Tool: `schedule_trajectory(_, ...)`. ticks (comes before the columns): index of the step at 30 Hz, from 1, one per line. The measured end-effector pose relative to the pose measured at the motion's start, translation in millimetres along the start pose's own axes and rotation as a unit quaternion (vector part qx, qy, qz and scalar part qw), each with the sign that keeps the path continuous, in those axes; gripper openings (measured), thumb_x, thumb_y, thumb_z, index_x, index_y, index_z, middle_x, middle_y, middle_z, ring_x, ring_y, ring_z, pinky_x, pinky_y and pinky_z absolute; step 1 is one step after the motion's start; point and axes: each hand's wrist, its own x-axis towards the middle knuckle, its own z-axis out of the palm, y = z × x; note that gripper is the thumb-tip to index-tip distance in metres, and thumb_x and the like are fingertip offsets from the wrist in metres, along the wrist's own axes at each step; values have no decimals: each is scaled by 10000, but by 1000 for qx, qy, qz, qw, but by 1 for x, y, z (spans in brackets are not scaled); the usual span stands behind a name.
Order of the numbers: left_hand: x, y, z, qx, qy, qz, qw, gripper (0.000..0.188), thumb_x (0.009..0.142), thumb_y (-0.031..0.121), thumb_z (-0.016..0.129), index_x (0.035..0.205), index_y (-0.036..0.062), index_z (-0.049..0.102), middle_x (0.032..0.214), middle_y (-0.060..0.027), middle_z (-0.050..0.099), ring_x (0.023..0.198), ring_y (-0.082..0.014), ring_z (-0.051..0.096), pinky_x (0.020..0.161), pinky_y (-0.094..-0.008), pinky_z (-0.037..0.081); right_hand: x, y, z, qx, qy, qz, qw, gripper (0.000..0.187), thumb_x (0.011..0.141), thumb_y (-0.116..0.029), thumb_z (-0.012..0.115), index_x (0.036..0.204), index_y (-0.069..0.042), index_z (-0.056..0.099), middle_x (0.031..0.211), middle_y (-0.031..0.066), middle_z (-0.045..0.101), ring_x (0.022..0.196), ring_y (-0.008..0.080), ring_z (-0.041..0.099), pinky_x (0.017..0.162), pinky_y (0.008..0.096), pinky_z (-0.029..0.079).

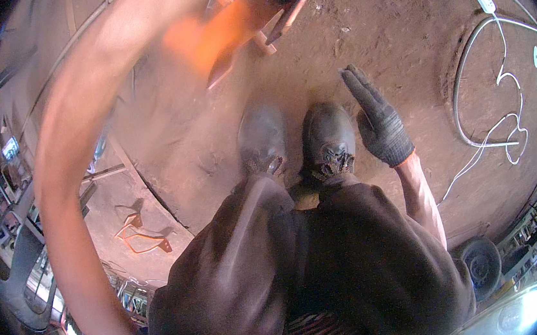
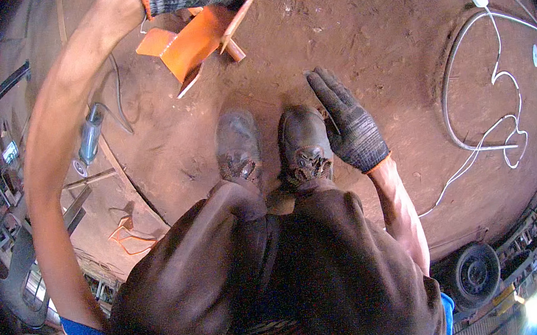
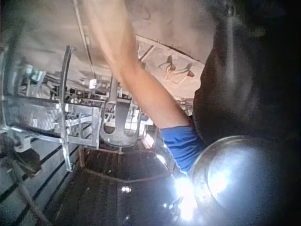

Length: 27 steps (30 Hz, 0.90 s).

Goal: The person sands a small orange metal bracket with a sanding block, repeatedly rubbing its surfaces and edges. The person rotates the bracket to access different sides and continues sanding throughout the clip.

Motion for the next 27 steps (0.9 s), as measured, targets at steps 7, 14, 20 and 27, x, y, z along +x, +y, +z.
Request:
schedule_trajectory(7, -45, -1, 29, -32, 73, -138, 987, 468, 925, 397, 678, 1301, 119, 671, 1300, -154, 674, 1073, -363, 686, 876, -463, 567, 51, -6, 15, -128, -44, -158, 978, 864, 742, 53, 591, 1570, -106, 404, 1589, 205, 418, 1470, 421, 392, 1224, 474, 351)
schedule_trajectory(14, -117, 52, 77, -55, 225, -480, 846, 529, 941, 447, 673, 1335, 95, 645, 1319, -200, 659, 1136, -400, 664, 962, -474, 540, 90, -19, 47, -143, -27, -177, 973, 755, 818, 20, 560, 1552, -122, 449, 1588, 189, 432, 1460, 401, 421, 1183, 465, 404)
schedule_trajectory(20, -171, 73, 177, -238, 6, -540, 807, 498, 978, 491, 621, 1317, 127, 632, 1142, -205, 726, 1016, -409, 702, 852, -485, 567, 96, -29, 69, -170, 9, -168, 971, 671, 887, -7, 533, 1542, -137, 467, 1549, 193, 473, 1433, 403, 450, 1168, 464, 417)
schedule_trajectory(27, -180, 95, 229, -269, 10, -546, 793, 442, 1010, 446, 581, 1336, 150, 609, 1131, -217, 719, 1018, -436, 687, 831, -516, 565, 103, -21, 86, -114, -11, -167, 979, 643, 818, -122, 650, 1454, -120, 549, 1489, 198, 504, 1412, 427, 457, 1173, 499, 398)
